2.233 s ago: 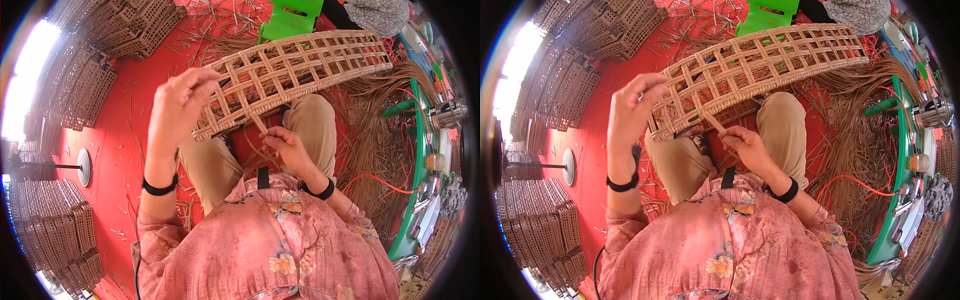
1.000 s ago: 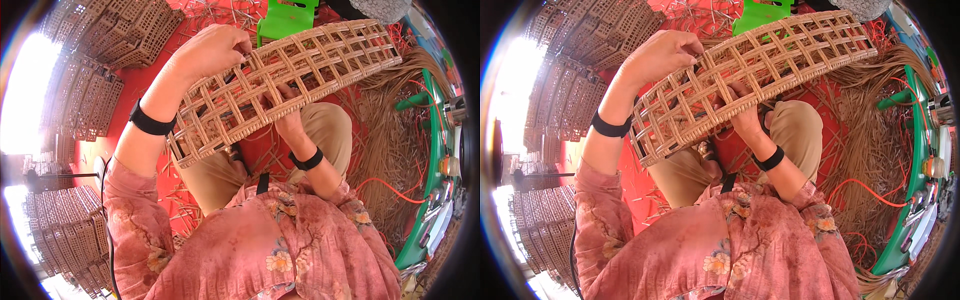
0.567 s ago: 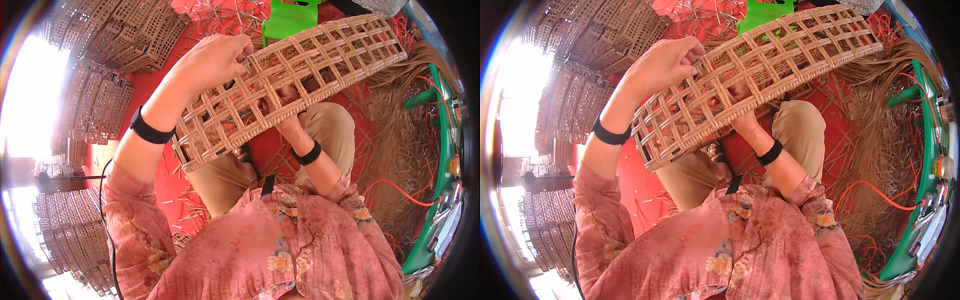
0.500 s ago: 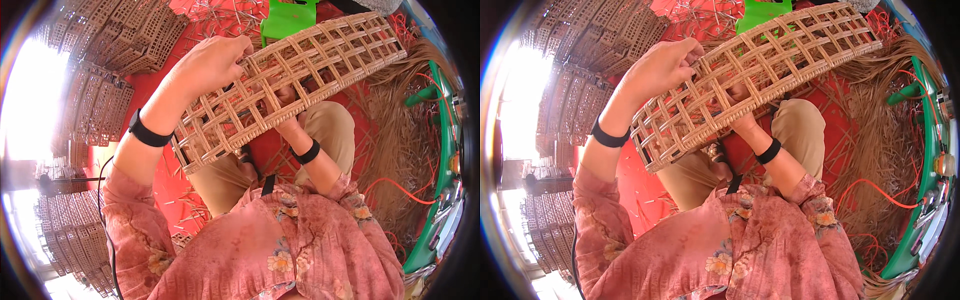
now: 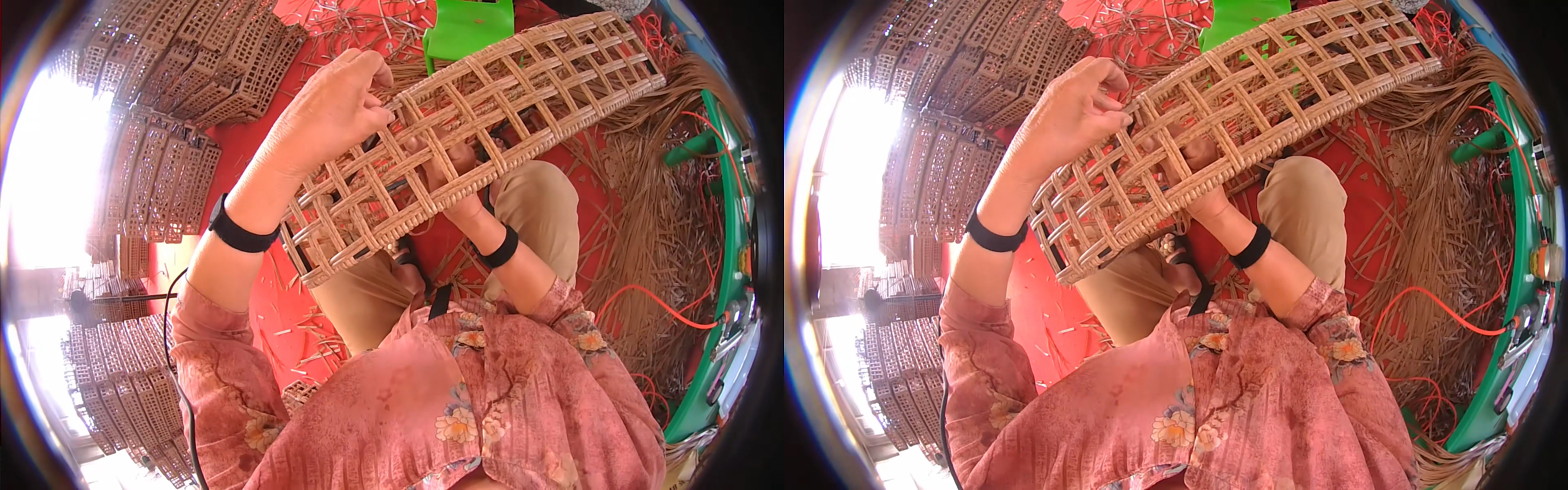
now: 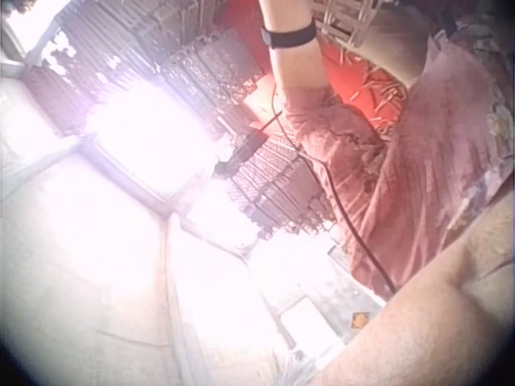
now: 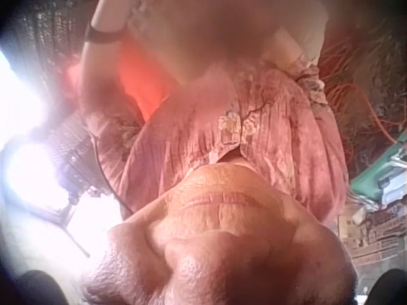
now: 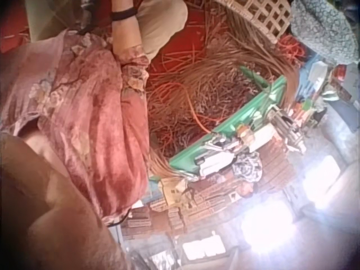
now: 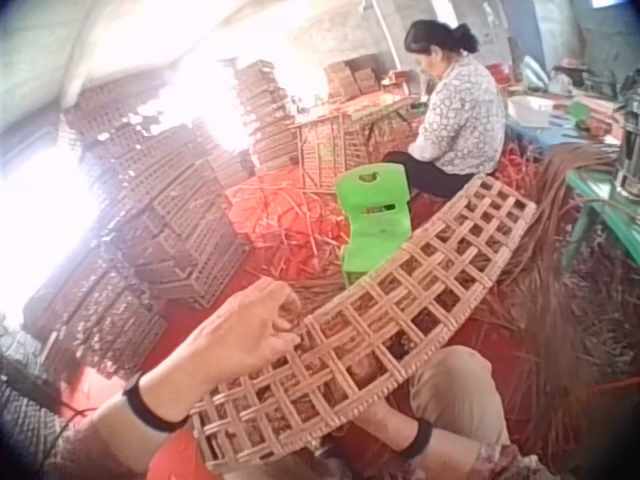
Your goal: Weaving thin strips of wood into a furniture frame.
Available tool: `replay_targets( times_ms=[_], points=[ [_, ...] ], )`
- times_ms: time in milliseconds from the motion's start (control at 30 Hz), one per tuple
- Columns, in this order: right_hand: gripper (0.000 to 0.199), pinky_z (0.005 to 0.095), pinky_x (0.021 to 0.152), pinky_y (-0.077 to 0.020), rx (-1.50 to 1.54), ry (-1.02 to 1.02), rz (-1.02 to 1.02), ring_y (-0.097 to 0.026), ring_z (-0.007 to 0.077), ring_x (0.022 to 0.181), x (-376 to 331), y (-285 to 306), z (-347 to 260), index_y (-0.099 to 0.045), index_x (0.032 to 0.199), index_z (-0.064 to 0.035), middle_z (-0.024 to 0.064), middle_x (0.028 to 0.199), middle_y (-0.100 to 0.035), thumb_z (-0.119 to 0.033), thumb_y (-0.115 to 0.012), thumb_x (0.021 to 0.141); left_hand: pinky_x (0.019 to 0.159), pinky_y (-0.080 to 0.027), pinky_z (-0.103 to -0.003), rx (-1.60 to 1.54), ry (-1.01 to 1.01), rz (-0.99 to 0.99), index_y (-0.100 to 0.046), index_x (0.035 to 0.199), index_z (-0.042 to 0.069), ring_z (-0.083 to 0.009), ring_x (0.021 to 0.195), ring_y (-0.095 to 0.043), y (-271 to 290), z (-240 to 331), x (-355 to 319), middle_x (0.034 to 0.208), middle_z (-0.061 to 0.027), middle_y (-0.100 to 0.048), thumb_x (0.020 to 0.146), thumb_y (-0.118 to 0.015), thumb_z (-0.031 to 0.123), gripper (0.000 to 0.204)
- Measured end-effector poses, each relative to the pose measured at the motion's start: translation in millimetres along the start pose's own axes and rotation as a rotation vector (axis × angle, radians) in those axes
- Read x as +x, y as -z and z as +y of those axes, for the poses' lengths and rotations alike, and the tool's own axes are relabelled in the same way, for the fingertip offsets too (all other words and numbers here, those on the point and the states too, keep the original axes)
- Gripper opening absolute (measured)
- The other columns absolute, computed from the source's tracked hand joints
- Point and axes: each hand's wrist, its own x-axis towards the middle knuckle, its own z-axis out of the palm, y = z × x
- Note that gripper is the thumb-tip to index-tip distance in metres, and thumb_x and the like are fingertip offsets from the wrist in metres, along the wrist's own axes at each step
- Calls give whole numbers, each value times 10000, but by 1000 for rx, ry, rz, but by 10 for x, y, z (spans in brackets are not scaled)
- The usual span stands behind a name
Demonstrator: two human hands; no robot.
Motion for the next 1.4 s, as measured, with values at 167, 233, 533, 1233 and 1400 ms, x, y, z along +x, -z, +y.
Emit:
replay_targets(
  times_ms=[167,233,533,1233,1400],
  points=[
    [166,223,513,-394,28,159,108,-487,46,608,-11,-43,264,-667,963,-49,-49,732,-568,-205,-619,987,717,-530,-339,201,62,-57,-646,881,-48,-230,777,-667,60,50,7,859,-135,-619,742,-740,140,252],
    [161,238,524,-406,30,147,70,-494,55,615,2,33,397,-674,972,-49,-49,734,-574,-200,-621,985,710,-524,-345,179,56,-65,-658,855,-44,-230,760,-656,86,58,9,822,-133,-620,737,-748,159,251],
    [160,266,605,-470,157,93,-54,-556,94,699,19,74,384,-689,1023,-57,-15,806,-625,-198,-629,978,715,-520,-338,130,125,-102,-668,862,-42,-203,761,-649,104,46,31,813,-122,-639,734,-756,162,257],
    [301,279,734,-548,542,-206,-7,-617,134,894,-652,550,505,-612,1186,-64,34,1032,-657,-258,-665,961,584,-520,-292,-247,49,-432,-614,798,-47,-169,623,-667,-138,398,79,688,-108,-648,703,-727,62,183],
    [319,285,740,-554,545,-189,-27,-618,141,914,-644,528,506,-599,1203,-64,41,1051,-653,-264,-661,962,580,-547,-258,-318,33,-526,-634,832,-50,-131,629,-685,-144,354,193,696,-90,-680,767,-695,21,114]
  ],
)
